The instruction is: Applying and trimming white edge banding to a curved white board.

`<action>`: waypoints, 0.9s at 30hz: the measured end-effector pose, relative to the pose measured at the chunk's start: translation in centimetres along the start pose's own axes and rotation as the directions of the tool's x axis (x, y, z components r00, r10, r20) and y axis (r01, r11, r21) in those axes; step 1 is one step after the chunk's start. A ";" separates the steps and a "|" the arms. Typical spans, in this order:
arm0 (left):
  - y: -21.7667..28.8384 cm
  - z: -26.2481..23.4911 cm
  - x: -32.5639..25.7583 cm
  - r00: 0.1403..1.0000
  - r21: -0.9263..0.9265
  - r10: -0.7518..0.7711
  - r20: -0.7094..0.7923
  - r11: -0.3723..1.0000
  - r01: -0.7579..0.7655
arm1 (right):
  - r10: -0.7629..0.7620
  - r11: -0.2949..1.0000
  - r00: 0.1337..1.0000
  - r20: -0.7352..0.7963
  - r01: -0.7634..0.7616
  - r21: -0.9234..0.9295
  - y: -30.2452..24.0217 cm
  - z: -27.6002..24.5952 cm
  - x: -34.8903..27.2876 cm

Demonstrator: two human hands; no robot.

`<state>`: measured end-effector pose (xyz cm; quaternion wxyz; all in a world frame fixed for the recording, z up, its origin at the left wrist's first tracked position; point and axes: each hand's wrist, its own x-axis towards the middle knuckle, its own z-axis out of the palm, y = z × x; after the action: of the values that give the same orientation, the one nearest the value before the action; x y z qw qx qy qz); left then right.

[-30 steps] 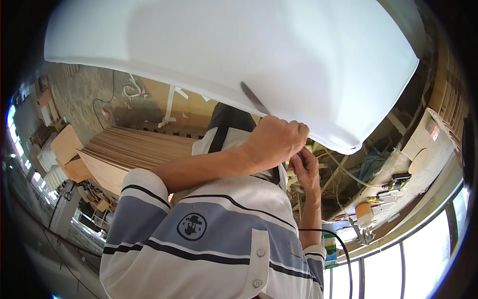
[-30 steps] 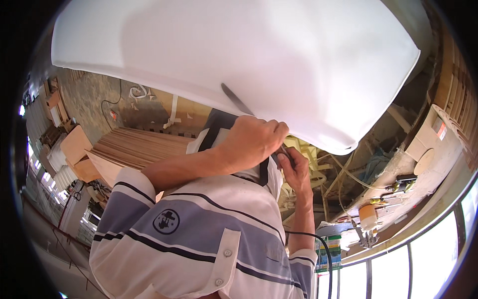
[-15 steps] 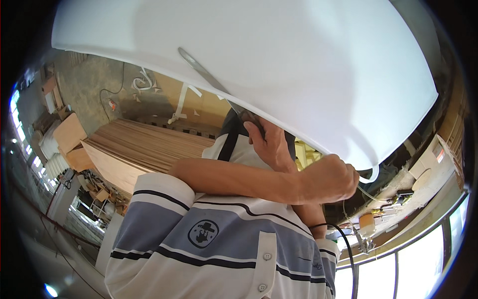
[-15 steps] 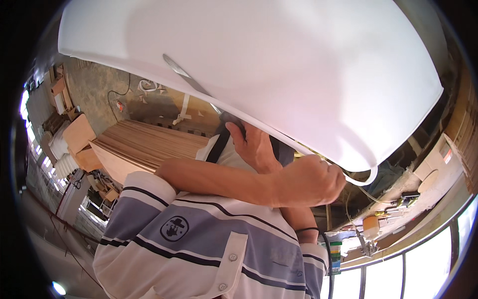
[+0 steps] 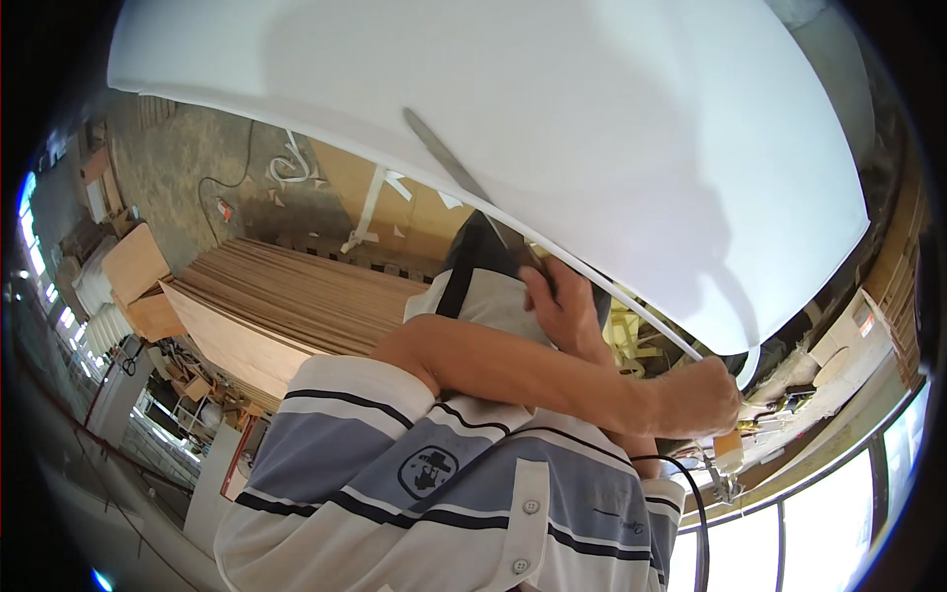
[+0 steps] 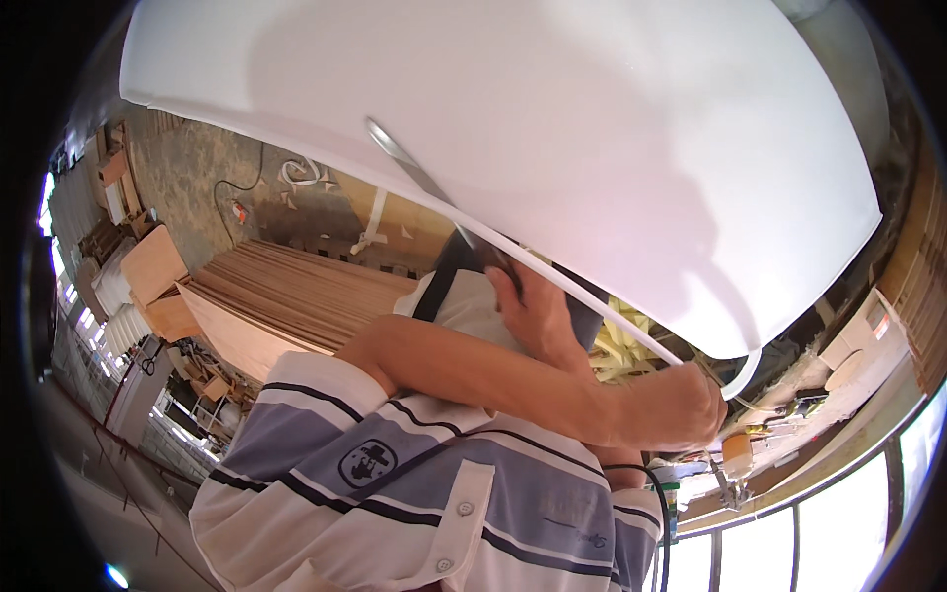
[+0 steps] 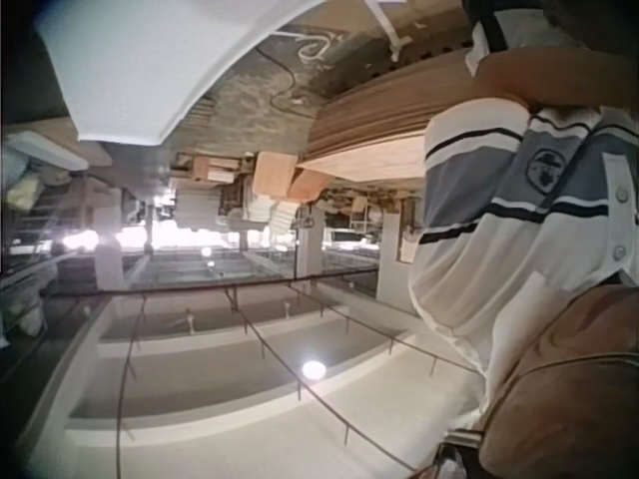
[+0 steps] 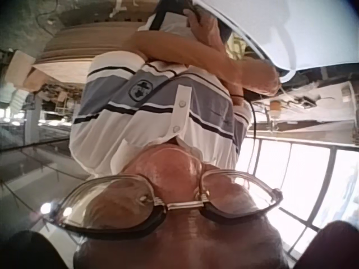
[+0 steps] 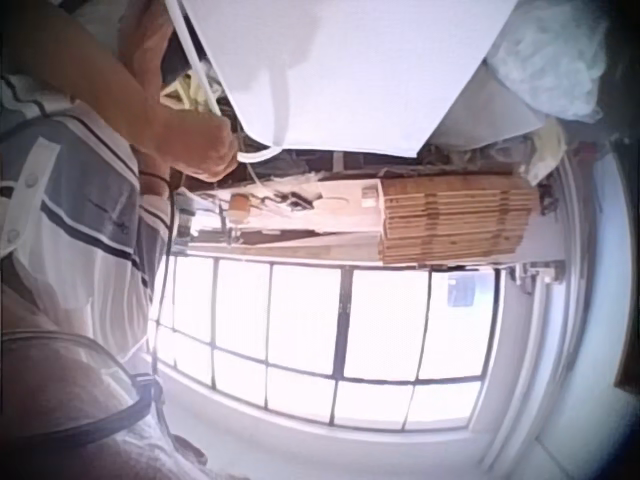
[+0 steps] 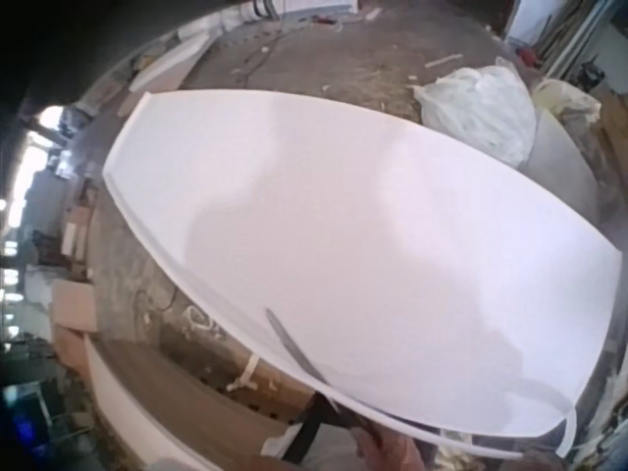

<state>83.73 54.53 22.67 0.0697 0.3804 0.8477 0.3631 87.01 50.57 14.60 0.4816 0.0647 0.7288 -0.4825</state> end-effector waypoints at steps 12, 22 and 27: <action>-1.3 -0.2 -1.8 0.995 -0.151 0.003 0.102 0.988 0.012 | -0.256 0.961 0.966 -0.022 0.257 0.102 -3.2 7.5 6.9; -13.0 -9.5 -17.4 0.881 0.227 -0.424 0.209 0.897 0.378 | -0.331 0.943 0.905 -0.266 0.312 -0.112 -3.5 7.6 6.7; -14.6 -9.7 -21.3 0.877 0.285 -0.481 -0.010 0.839 0.463 | -0.531 0.816 0.769 -0.356 0.578 0.032 -0.1 9.2 7.3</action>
<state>86.14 27.68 16.60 0.1288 0.1770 0.9551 0.1996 88.97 40.71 8.41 0.1825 -0.0401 0.7497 -0.6349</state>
